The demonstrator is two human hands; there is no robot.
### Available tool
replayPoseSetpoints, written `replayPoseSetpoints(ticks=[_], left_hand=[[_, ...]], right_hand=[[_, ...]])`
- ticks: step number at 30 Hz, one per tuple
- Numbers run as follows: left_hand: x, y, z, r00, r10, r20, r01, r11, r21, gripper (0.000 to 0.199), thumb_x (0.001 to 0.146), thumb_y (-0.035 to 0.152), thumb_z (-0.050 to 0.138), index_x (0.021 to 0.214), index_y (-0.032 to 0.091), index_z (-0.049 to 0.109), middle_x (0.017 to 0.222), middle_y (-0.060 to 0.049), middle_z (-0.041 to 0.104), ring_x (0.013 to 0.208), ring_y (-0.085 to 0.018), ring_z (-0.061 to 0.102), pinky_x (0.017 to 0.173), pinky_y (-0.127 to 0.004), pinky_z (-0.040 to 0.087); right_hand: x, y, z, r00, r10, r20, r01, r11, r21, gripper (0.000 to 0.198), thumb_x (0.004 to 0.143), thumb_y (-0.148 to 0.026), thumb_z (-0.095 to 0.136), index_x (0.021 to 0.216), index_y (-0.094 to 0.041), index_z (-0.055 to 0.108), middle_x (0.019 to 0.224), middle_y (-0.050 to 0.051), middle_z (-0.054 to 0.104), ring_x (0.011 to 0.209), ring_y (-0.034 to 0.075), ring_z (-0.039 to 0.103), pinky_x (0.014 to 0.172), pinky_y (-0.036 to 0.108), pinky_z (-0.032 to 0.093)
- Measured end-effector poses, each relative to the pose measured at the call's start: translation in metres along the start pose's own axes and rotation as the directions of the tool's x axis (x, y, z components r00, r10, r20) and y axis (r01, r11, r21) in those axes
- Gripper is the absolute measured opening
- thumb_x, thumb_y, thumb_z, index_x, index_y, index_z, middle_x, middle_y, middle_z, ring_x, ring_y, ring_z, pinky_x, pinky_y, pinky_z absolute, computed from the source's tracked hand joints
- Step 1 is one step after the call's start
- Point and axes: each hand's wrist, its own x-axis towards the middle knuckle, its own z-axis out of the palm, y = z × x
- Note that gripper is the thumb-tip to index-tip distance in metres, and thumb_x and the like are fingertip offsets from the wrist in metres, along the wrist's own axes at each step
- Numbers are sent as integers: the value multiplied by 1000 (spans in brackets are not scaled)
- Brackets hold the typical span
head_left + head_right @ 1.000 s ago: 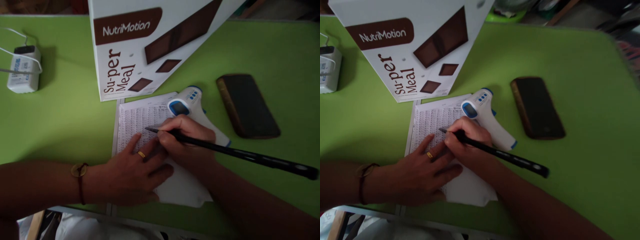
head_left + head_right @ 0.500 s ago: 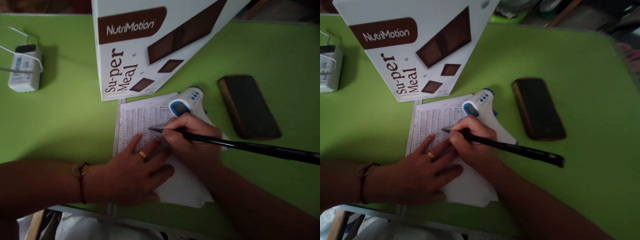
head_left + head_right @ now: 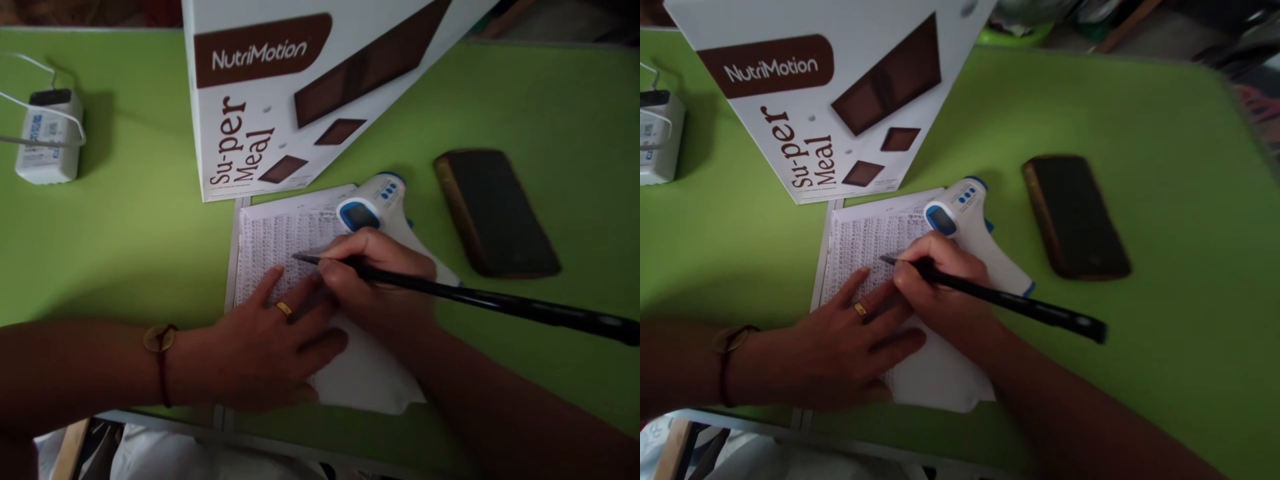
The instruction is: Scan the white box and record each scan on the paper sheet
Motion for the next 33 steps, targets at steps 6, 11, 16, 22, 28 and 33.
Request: replayPoseSetpoints(ticks=[6,11,16,22,28,33], left_hand=[[0,0,0,1000,7,-19,-6,1000,29,65,104,56,74,154,15,68,169,-22,60,161,-48,54,130,-71,47],[0,1,2,999,4,-36,-3,999,32,66,103,57,76,152,14,70,167,-22,62,161,-49,53,129,-72,47],[1,1,3,999,-4,-31,5,1000,20,64,102,55,77,152,15,70,163,-22,64,159,-49,54,131,-72,44],[1,1,2,1000,-5,-8,5,1000,6,66,104,55,77,156,15,69,164,-22,64,160,-49,53,131,-73,43],[0,0,0,1000,-2,-28,2,1000,15,63,104,53,75,154,14,70,168,-23,61,162,-49,51,130,-72,45],[0,1,0,1000,-4,-16,4,1000,24,62,104,55,75,152,15,70,166,-22,63,161,-48,53,130,-70,46]], right_hand=[[0,-2,-3,999,-31,8,30,998,51,17,85,-17,69,79,-31,65,66,-4,68,54,19,60,53,37,47],[0,-2,-3,999,-21,36,20,999,35,16,85,-17,69,78,-31,66,65,-4,68,54,18,62,52,35,47],[-4,1,1,999,-30,33,30,1000,-2,12,87,-22,71,80,-32,68,66,-3,69,55,19,61,52,37,48],[-5,4,-1,999,-27,47,26,1000,5,13,88,-23,70,80,-32,67,66,-3,68,56,20,60,53,37,48],[-3,0,-1,998,10,55,-10,1000,11,14,87,-21,70,79,-31,65,67,-3,67,57,20,59,55,37,48],[1,-4,-4,995,30,98,-31,1000,1,15,86,-24,71,76,-32,64,66,-2,67,57,21,60,55,39,50]])
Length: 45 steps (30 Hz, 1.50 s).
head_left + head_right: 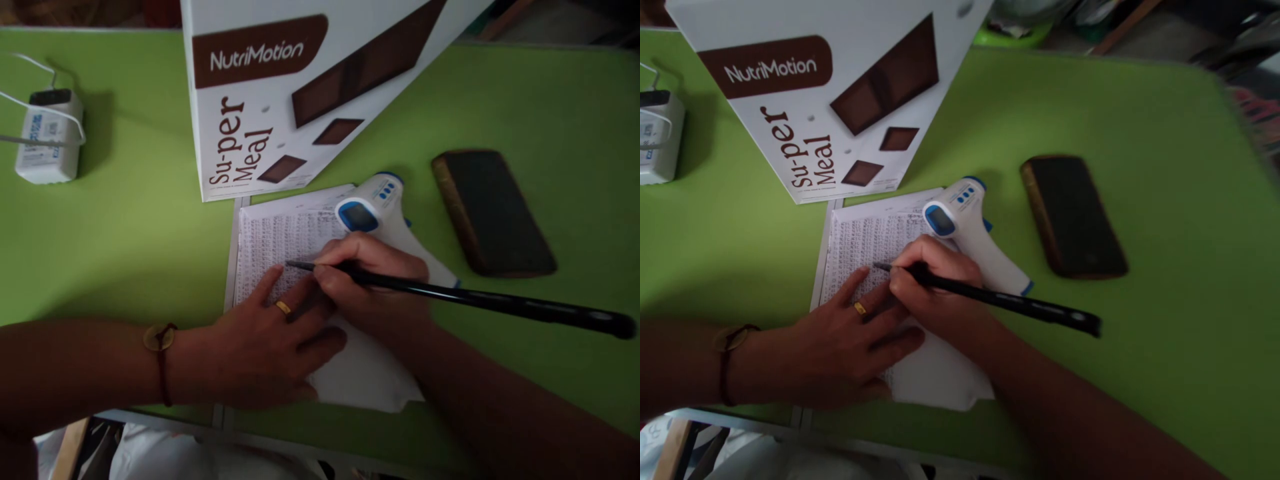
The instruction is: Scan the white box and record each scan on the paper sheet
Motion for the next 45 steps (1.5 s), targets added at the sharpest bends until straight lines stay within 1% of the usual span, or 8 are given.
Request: replayPoseSetpoints(ticks=[4,13,19,24,27,39,42,45], left_hand=[[-1,0,2,1000,-4,-17,4,1000,1,61,106,53,73,154,16,68,169,-21,60,163,-47,51,131,-68,45],[0,0,-1,1000,-2,2,2,1000,-29,63,105,52,75,154,14,69,166,-22,62,163,-48,50,131,-72,44],[0,0,0,1000,0,6,1,1000,-12,63,104,54,76,154,15,69,166,-22,63,161,-48,52,131,-72,44],[-1,0,1,1000,6,-1,-6,999,-33,64,105,52,75,155,13,68,170,-25,59,162,-49,52,129,-74,45],[-1,0,3,1000,6,-6,-7,999,-32,64,104,52,76,155,14,68,170,-25,59,162,-49,51,130,-75,43],[-3,-1,2,999,14,-28,-16,999,-40,63,106,51,73,155,12,68,167,-25,61,161,-49,53,130,-74,44],[-3,-1,2,1000,9,-17,-10,999,-40,63,105,51,75,156,13,67,168,-24,59,161,-48,52,131,-74,42],[-2,0,2,1000,0,-14,-1,999,-35,66,103,52,78,155,14,68,168,-24,60,162,-48,52,131,-72,42]], right_hand=[[1,1,-4,999,11,33,-11,1000,10,16,87,-26,74,76,-32,64,67,-2,68,58,22,61,55,40,50],[-3,3,3,998,-12,-59,11,1000,-6,16,86,-23,71,76,-31,61,65,-2,65,55,20,57,52,38,46],[0,-1,1,999,-30,-21,30,999,15,17,85,-22,71,75,-31,60,61,-4,61,51,18,52,49,36,42],[1,-1,1,996,-9,-92,10,1000,9,16,84,-22,69,73,-31,61,64,-2,64,56,19,57,54,37,46],[1,0,2,993,-16,-113,16,1000,-1,14,82,-21,68,74,-31,62,62,-3,64,53,19,55,52,37,44],[0,1,0,999,-12,-52,13,1000,5,19,84,-21,71,76,-31,59,62,-3,62,52,20,54,51,37,43],[0,1,1,999,-17,-48,18,1000,4,17,87,-24,71,77,-32,60,64,-3,64,54,20,55,53,38,45],[0,1,1,999,-27,-46,27,1000,-2,16,85,-21,71,77,-31,61,63,-3,65,52,19,55,51,36,43]])
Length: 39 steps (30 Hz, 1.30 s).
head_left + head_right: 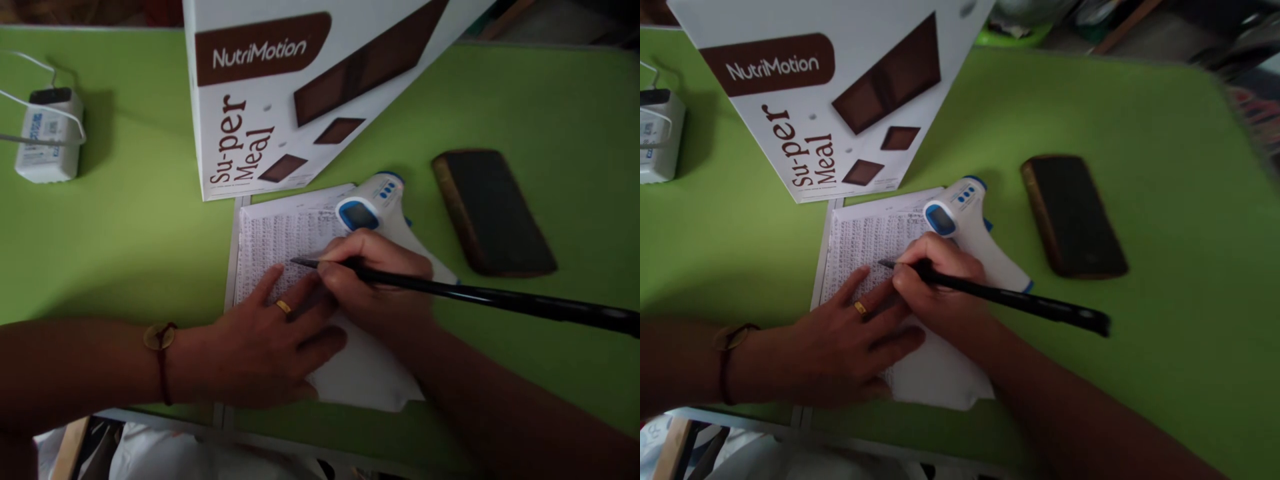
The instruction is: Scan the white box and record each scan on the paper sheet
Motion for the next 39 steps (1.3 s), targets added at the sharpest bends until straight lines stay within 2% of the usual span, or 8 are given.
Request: replayPoseSetpoints(ticks=[4,7,14,25,32,39], left_hand=[[1,1,1,999,3,-40,-3,1000,10,62,104,51,76,151,11,70,163,-25,64,158,-47,56,130,-65,46],[2,1,-1,999,4,-35,-3,1000,13,57,105,47,75,148,11,72,158,-24,69,154,-46,60,129,-61,47],[3,1,-3,1000,4,-22,-3,1000,14,54,105,47,73,147,12,72,157,-23,69,153,-45,61,128,-62,48],[1,1,1,999,10,-40,-8,999,36,56,106,49,72,147,13,71,157,-21,69,153,-45,60,129,-60,48],[2,1,-1,999,4,-39,-4,1000,14,53,106,47,71,145,12,73,156,-22,70,152,-46,62,128,-61,49],[1,1,1,999,6,-49,-6,1000,9,58,103,50,76,147,12,71,160,-23,67,154,-47,60,128,-62,49]], right_hand=[[-1,0,0,999,-39,-18,40,997,61,16,85,-20,69,77,-31,61,63,-4,64,52,18,55,50,35,43],[-2,1,0,999,-28,21,27,999,46,17,86,-20,69,76,-32,62,62,-4,65,52,19,57,50,36,45],[-4,4,-2,996,10,85,-10,1000,-5,14,88,-22,70,80,-32,66,66,-3,68,56,20,61,55,39,50],[0,0,-3,994,-25,109,20,998,52,18,88,-20,69,77,-31,61,64,-4,65,54,19,58,52,37,44],[-5,7,-3,996,9,90,-13,999,51,18,93,-30,73,78,-31,62,65,-2,62,55,20,52,54,38,42],[-8,9,-2,998,23,52,-25,999,34,15,93,-26,71,80,-32,64,68,-1,63,59,21,54,58,39,44]])
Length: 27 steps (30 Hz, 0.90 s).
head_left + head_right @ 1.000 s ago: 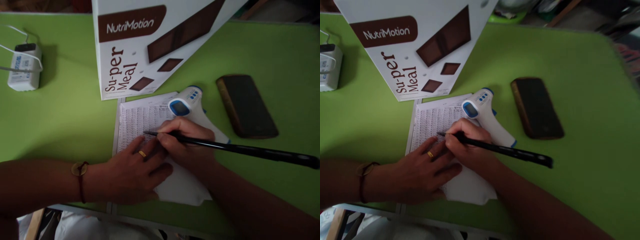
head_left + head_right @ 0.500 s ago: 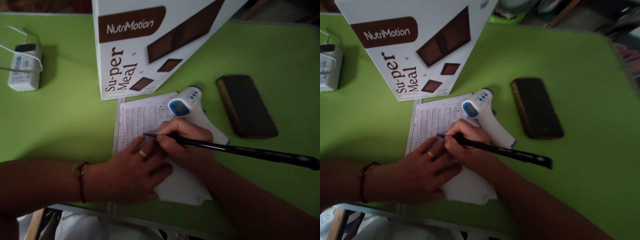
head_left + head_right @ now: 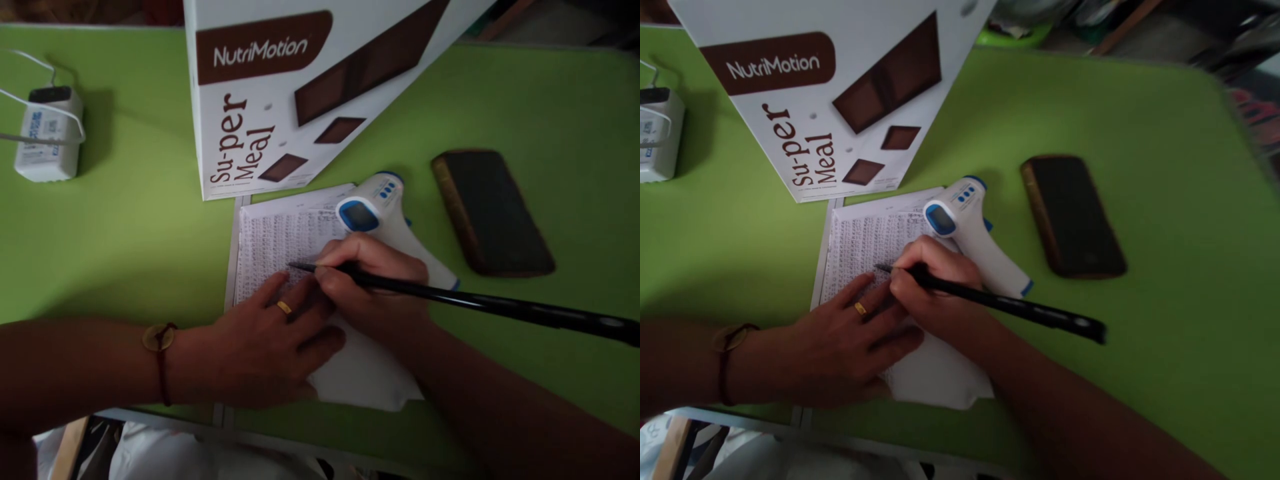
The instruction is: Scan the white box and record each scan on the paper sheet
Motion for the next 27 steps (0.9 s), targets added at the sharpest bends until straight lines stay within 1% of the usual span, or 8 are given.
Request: replayPoseSetpoints(ticks=[4,7,10,13,16,18,22,27], left_hand=[[-1,0,0,1000,4,-10,-4,1000,-8,59,103,49,77,147,10,71,159,-25,67,153,-48,60,128,-63,49],[0,1,0,1000,-2,-13,2,1000,0,56,104,48,76,146,11,72,156,-23,70,151,-47,62,127,-62,49],[-1,1,0,1000,-4,-2,4,1000,14,58,104,50,75,147,12,71,156,-22,70,153,-46,61,128,-61,49],[-1,1,0,1000,0,-4,0,1000,19,57,105,50,73,147,12,71,159,-23,69,154,-46,60,127,-61,50],[0,1,-1,1000,-1,-9,1,1000,21,54,105,48,73,146,12,72,159,-22,69,153,-46,62,126,-60,51],[0,0,-2,1000,-3,2,3,1000,25,55,106,50,73,147,13,72,160,-22,69,153,-46,62,126,-60,51],[0,0,-3,1000,-4,21,3,1000,20,59,105,53,74,149,14,71,160,-22,68,155,-45,60,127,-59,50],[-1,0,0,1000,-2,-6,3,1000,18,58,104,51,75,148,13,72,160,-23,68,154,-46,60,127,-60,49]], right_hand=[[-1,0,0,1000,-14,-12,15,1000,9,17,91,-20,70,81,-32,64,68,-2,62,58,20,53,55,38,42],[0,0,0,999,-43,-5,43,999,16,18,89,-17,70,80,-32,64,67,-3,62,56,18,52,53,37,39],[1,-1,-2,999,-46,-13,46,999,5,19,88,-15,69,80,-31,64,67,-3,64,57,18,54,54,37,40],[3,-5,-3,1000,-14,8,14,1000,0,19,87,-15,68,79,-31,63,69,-3,66,59,19,57,56,37,42],[5,-8,-3,1000,-2,2,2,1000,6,18,87,-18,68,77,-31,60,65,-3,62,55,19,54,54,37,38],[6,-10,-3,1000,5,13,-5,1000,8,18,87,-19,69,76,-31,60,64,-3,62,54,18,53,53,36,38],[9,-13,-4,1000,-23,11,23,1000,8,19,84,-16,68,76,-30,59,63,-4,63,53,17,53,51,35,38],[9,-11,-3,999,-33,-8,33,999,-4,19,82,-15,66,74,-30,58,60,-5,60,51,16,52,50,34,37]])
